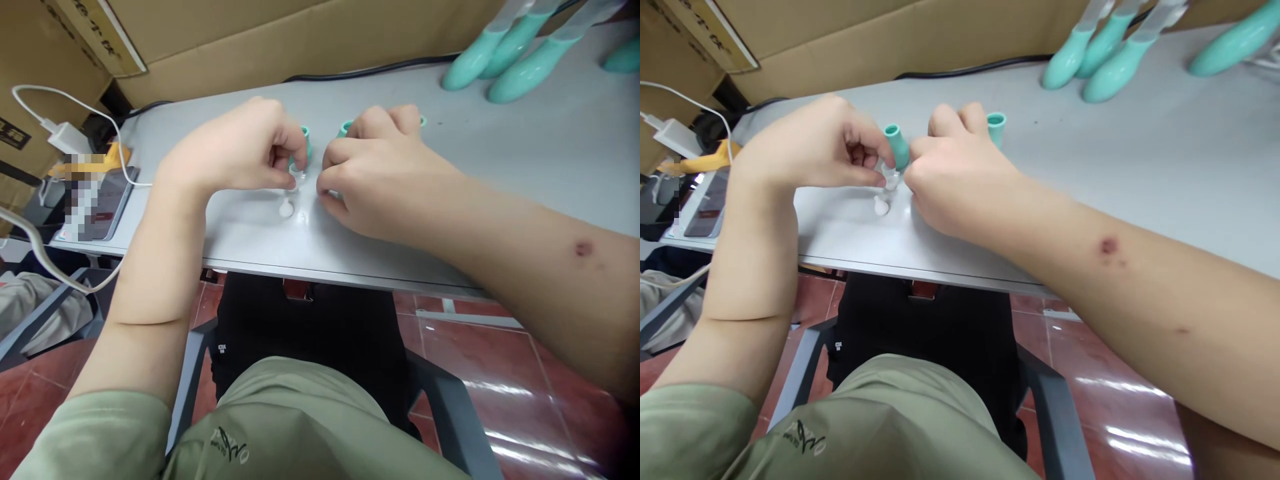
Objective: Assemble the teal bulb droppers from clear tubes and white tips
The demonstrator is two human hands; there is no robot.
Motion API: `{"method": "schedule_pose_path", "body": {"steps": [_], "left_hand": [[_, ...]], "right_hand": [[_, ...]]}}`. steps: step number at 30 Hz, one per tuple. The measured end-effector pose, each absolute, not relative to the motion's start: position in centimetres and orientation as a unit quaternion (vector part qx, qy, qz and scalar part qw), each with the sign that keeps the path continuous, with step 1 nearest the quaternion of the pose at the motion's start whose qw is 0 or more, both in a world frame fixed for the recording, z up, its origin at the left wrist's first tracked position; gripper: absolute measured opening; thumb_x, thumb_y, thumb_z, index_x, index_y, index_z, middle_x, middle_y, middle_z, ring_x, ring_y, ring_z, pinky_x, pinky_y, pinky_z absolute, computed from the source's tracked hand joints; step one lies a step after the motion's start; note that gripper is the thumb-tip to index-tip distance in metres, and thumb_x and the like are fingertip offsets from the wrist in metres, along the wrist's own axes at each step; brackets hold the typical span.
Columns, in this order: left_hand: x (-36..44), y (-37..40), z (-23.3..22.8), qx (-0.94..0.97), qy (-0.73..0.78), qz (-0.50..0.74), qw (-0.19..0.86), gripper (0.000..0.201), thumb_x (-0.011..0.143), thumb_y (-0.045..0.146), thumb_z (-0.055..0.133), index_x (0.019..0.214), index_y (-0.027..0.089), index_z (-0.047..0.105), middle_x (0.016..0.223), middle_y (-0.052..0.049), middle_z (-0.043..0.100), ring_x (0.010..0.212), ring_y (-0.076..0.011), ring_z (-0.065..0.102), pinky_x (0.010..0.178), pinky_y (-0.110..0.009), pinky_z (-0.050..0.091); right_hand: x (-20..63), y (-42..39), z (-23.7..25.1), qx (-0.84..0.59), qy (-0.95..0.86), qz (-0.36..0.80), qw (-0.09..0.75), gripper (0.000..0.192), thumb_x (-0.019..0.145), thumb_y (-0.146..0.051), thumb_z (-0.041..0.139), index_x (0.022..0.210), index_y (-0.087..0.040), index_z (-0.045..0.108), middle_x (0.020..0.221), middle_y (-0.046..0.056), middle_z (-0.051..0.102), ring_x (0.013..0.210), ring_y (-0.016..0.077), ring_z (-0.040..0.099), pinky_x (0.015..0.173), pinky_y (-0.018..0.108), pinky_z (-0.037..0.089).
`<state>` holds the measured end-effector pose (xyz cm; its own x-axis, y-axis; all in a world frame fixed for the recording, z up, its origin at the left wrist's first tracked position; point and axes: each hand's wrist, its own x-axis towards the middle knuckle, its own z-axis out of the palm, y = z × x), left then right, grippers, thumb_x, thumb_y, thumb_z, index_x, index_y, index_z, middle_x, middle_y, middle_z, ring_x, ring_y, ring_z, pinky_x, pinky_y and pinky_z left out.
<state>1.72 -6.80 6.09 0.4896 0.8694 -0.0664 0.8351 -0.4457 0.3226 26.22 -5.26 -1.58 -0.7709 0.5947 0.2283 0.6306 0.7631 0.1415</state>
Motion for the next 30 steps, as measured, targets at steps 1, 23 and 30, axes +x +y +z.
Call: {"method": "schedule_pose_path", "body": {"steps": [1,23,30], "left_hand": [[1.7,-6.7,6.0,0.848,0.502,0.051,0.159,0.017,0.099,0.019,0.080,0.109,0.018,0.094,0.083,0.002,0.075,0.078,-0.0145,0.059,0.081,-0.035,0.046],[0.1,-5.3,5.4,0.824,0.547,-0.050,0.138,0.020,0.085,0.029,0.084,0.103,0.033,0.090,0.096,0.001,0.084,0.084,-0.0222,0.071,0.081,-0.038,0.049],[0.7,-6.4,6.2,0.838,0.500,0.102,0.194,0.005,0.098,0.026,0.083,0.097,0.025,0.087,0.093,0.001,0.087,0.087,-0.0179,0.075,0.086,-0.038,0.056]], "right_hand": [[26.2,-5.3,-1.6,-0.326,-0.935,-0.105,0.087,0.041,0.113,-0.005,0.055,0.086,-0.022,0.079,0.113,0.018,0.091,0.137,0.0498,0.069,0.112,0.067,0.054],[27.0,-4.5,-1.1,-0.291,-0.931,0.066,0.210,0.031,0.121,-0.022,0.061,0.109,-0.028,0.089,0.109,0.011,0.096,0.140,0.0470,0.077,0.127,0.073,0.045],[28.1,-4.0,-1.1,-0.281,-0.905,0.102,0.302,0.031,0.123,-0.027,0.066,0.122,-0.032,0.097,0.131,0.011,0.096,0.141,0.0379,0.079,0.131,0.063,0.054]]}}
